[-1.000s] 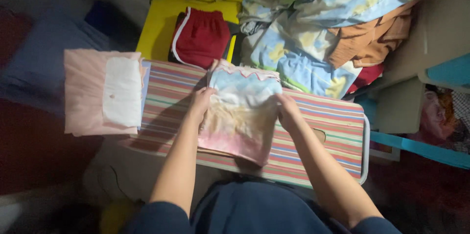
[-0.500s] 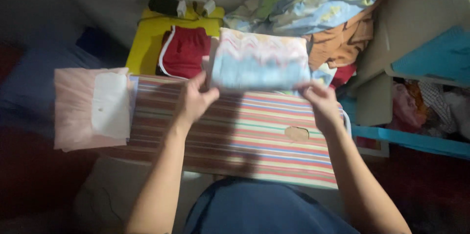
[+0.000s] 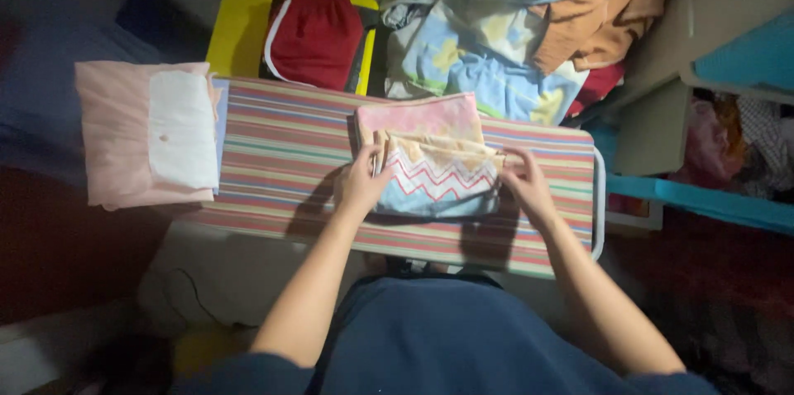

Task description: The recorder is folding several items of laundry on an ironing board, including a dress, a patterned top, and a pillowcase.

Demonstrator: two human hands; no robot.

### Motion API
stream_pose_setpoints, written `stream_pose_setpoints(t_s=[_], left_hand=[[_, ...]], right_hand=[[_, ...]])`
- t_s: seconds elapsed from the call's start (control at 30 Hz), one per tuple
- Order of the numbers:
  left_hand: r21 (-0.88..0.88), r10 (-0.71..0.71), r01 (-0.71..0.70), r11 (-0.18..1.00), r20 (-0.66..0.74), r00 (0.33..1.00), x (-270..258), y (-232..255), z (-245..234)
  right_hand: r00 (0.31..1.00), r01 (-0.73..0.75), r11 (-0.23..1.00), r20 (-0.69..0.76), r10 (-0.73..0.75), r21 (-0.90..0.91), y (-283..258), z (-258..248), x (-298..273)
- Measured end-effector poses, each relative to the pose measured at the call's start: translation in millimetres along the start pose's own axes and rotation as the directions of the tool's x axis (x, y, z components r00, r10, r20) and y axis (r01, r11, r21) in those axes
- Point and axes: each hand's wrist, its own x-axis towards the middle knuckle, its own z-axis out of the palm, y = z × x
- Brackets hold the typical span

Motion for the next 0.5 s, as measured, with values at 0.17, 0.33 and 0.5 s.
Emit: stream_pose_setpoints(t_s=[0.17,0.33,0.5], left_hand=[[0.117,-0.006,0.008,0.993,-0.017,1.000,29,8,18],[-0.126,0.051,-0.067,0.990,-0.130,0.990,48,-34,40],[-0.185,0.053,-0.073,0.980,-0.111,0.992,54,-27,40]], right_hand=[[0.942,0.264,0.893,0.295,-0.158,-0.364,-13,-7,45],[0.929,0.227,0.846,0.368,-0.040,-0.482,-6,-26,59],[0.966,-0.055,0.996,0.249,0.071,-0.069,-23,-4,51]])
